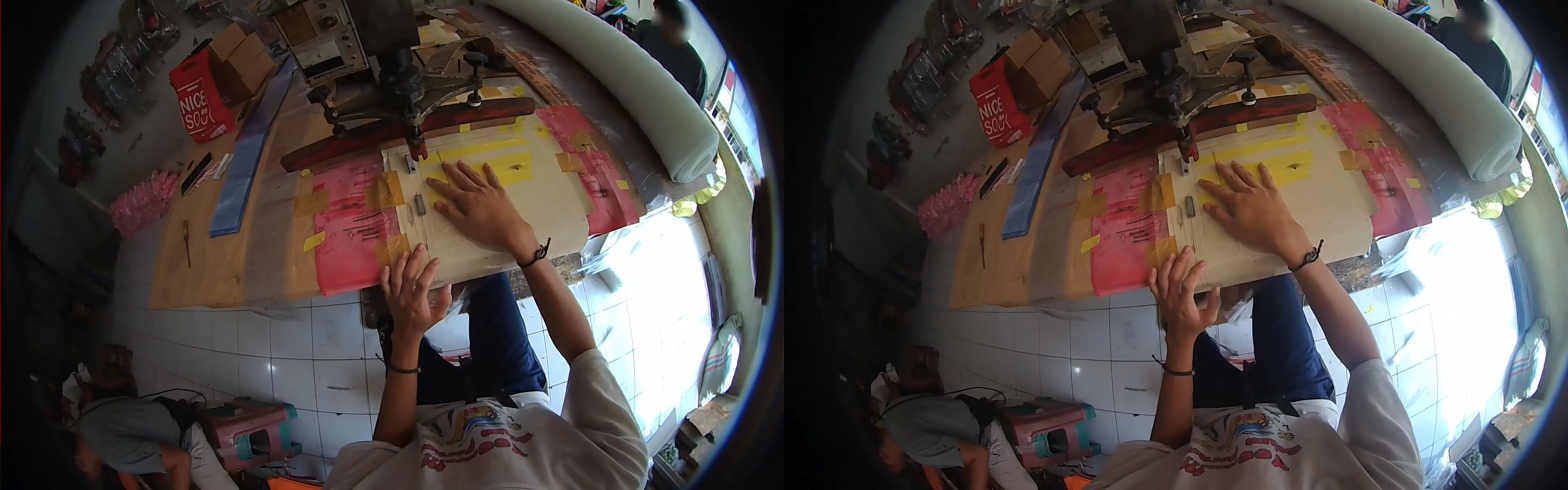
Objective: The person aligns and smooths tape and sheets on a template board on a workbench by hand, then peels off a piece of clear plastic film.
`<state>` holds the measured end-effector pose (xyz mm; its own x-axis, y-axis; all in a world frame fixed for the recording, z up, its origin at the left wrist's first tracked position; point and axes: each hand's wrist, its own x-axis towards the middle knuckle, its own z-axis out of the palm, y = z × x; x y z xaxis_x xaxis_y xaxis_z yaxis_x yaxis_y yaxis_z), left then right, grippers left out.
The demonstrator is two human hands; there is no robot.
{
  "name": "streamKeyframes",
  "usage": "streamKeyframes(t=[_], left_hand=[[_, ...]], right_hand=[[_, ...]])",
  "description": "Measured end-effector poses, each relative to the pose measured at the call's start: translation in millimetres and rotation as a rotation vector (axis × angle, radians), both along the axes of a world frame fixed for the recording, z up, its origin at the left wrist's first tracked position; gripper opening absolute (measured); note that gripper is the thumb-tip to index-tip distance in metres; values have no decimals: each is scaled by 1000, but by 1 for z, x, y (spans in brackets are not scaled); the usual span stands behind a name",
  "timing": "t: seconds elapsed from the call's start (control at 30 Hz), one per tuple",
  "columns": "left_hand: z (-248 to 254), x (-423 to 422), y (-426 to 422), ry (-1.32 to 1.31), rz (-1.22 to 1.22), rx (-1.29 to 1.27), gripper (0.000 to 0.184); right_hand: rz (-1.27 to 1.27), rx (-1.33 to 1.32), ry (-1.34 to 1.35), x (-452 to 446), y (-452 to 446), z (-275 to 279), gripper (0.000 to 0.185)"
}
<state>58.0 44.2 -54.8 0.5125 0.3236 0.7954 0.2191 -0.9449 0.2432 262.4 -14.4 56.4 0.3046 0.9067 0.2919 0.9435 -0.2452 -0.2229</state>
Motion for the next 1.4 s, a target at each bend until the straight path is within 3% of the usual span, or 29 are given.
streamKeyframes(t=[0.3, 0.7, 0.93, 1.03, 1.13, 1.3, 1.4], left_hand=[[-4, 2, 2, -6, 16, 19, 46], [-4, 3, 2, -3, 21, 12, 47], [-3, 2, 0, -33, -43, -30, 44], [-3, -1, 1, 23, -22, -30, 43], [-3, -1, 2, 26, -16, -15, 40], [-4, 0, 0, 18, 6, -13, 37], [-5, 2, -1, -6, 15, -16, 34]], right_hand=[[1, 7, -33, -1, 0, -3, 52], [-209, 49, -39, -5, -14, -3, 49], [155, -11, 61, -47, -87, 22, 40], [212, 38, 147, -32, -88, 29, 27], [52, 51, 215, 2, -71, 31, 26], [-30, 237, 22, 71, -24, 13, 22], [25, 140, 31, 81, -11, 10, 20]])
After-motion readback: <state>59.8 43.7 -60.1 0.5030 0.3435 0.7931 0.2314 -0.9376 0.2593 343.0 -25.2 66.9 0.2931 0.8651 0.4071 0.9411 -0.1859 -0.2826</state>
